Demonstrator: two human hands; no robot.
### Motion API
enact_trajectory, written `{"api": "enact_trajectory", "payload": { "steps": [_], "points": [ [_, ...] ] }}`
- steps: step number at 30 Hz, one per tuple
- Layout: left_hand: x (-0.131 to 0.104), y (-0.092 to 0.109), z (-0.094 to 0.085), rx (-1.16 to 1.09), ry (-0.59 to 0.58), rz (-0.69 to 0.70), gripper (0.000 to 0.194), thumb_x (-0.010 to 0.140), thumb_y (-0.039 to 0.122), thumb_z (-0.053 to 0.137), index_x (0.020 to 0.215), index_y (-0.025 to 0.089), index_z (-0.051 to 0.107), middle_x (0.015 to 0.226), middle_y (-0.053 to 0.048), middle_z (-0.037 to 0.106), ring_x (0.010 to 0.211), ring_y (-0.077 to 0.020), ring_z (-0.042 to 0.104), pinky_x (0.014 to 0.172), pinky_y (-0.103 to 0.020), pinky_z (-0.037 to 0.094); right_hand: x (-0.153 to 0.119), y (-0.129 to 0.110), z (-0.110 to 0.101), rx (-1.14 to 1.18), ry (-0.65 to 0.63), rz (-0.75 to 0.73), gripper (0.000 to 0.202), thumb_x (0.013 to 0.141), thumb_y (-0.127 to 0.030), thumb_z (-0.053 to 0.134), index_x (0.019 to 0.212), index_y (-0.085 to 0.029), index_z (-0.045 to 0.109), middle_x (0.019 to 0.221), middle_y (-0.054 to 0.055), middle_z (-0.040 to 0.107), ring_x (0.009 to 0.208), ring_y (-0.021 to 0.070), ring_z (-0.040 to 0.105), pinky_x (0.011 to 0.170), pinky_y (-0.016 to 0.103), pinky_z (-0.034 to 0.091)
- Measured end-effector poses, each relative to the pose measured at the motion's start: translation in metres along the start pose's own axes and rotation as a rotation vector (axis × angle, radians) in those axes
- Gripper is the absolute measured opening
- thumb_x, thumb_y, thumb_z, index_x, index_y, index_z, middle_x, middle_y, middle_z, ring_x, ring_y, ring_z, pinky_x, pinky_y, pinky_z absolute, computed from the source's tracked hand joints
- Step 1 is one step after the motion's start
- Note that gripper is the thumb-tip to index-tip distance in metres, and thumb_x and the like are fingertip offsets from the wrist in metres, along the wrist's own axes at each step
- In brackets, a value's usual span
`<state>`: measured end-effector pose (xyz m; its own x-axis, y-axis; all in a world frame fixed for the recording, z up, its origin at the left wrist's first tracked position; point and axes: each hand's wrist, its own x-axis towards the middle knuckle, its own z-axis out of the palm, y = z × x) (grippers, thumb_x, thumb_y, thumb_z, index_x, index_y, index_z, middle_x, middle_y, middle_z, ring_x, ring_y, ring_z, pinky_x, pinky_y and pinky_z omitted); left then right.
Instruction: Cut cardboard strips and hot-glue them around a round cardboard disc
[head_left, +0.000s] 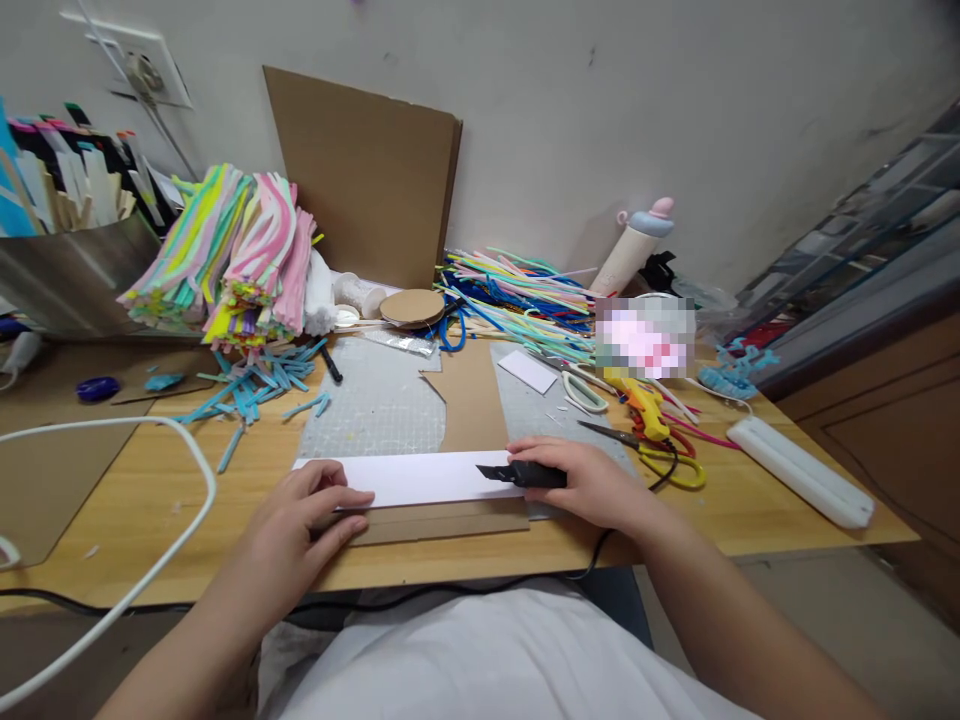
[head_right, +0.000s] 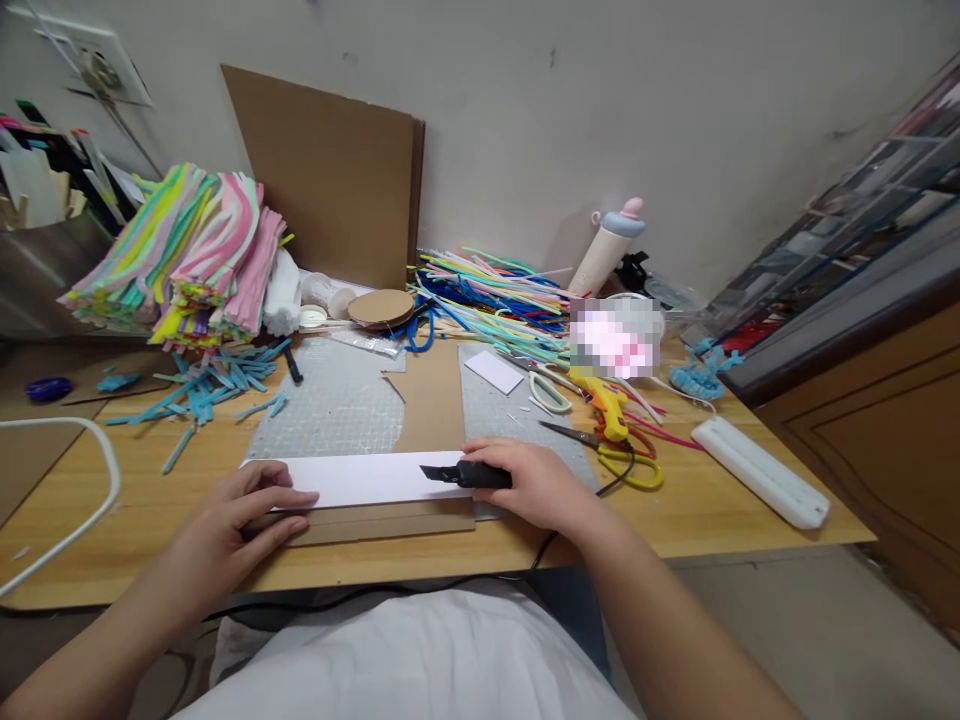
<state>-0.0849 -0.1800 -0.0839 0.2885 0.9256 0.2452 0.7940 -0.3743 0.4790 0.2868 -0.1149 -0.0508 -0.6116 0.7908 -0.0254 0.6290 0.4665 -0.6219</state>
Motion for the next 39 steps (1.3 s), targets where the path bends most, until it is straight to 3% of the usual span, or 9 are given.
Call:
{"api": "enact_trajectory", "payload": {
  "steps": [16, 25, 33, 39],
  "points": [
    [0.000, 0.000, -0.001, -0.010, -0.019, -0.002, 0.021, 0.088, 0.042, 0.059, 0.098, 0.031, 0.073, 0.102, -0.004, 0.056, 0.096, -0.0218, 0.058, 0.082, -0.033, 0.048, 0.002, 0.001, 0.002, -0.010, -0.019, 0.020, 0.040, 0.080, -0.023, 0.068, 0.120, -0.031, 0.068, 0.135, 0.002, 0.063, 0.121, 0.0271, 0.060, 0.104, 0.041, 0.044],
    [0.001, 0.002, -0.001, -0.019, -0.001, -0.001, 0.022, 0.088, 0.042, 0.058, 0.097, 0.030, 0.074, 0.100, -0.004, 0.058, 0.093, -0.0212, 0.059, 0.080, -0.032, 0.049, 0.006, 0.001, -0.014, 0.029, -0.133, 0.000, 0.038, 0.083, -0.025, 0.065, 0.120, -0.033, 0.069, 0.137, -0.002, 0.062, 0.124, 0.0242, 0.059, 0.104, 0.036, 0.045],
    [0.001, 0.004, -0.003, -0.013, -0.008, 0.003, 0.021, 0.088, 0.042, 0.059, 0.098, 0.030, 0.074, 0.101, -0.004, 0.060, 0.095, -0.0212, 0.060, 0.081, -0.031, 0.050, 0.001, -0.008, 0.007, -0.065, 0.019, 0.119, 0.033, 0.079, -0.030, 0.070, 0.112, -0.032, 0.070, 0.134, 0.000, 0.064, 0.116, 0.0288, 0.064, 0.097, 0.042, 0.049],
    [-0.003, -0.007, -0.023, -0.021, -0.107, -0.047, 0.023, 0.081, 0.043, 0.068, 0.098, 0.028, 0.072, 0.113, -0.004, 0.066, 0.105, -0.0239, 0.062, 0.094, -0.037, 0.046, 0.001, -0.003, 0.010, -0.070, 0.015, 0.119, 0.025, 0.080, -0.034, 0.069, 0.105, -0.033, 0.072, 0.133, -0.001, 0.065, 0.112, 0.0305, 0.066, 0.097, 0.044, 0.050]
  ]
}}
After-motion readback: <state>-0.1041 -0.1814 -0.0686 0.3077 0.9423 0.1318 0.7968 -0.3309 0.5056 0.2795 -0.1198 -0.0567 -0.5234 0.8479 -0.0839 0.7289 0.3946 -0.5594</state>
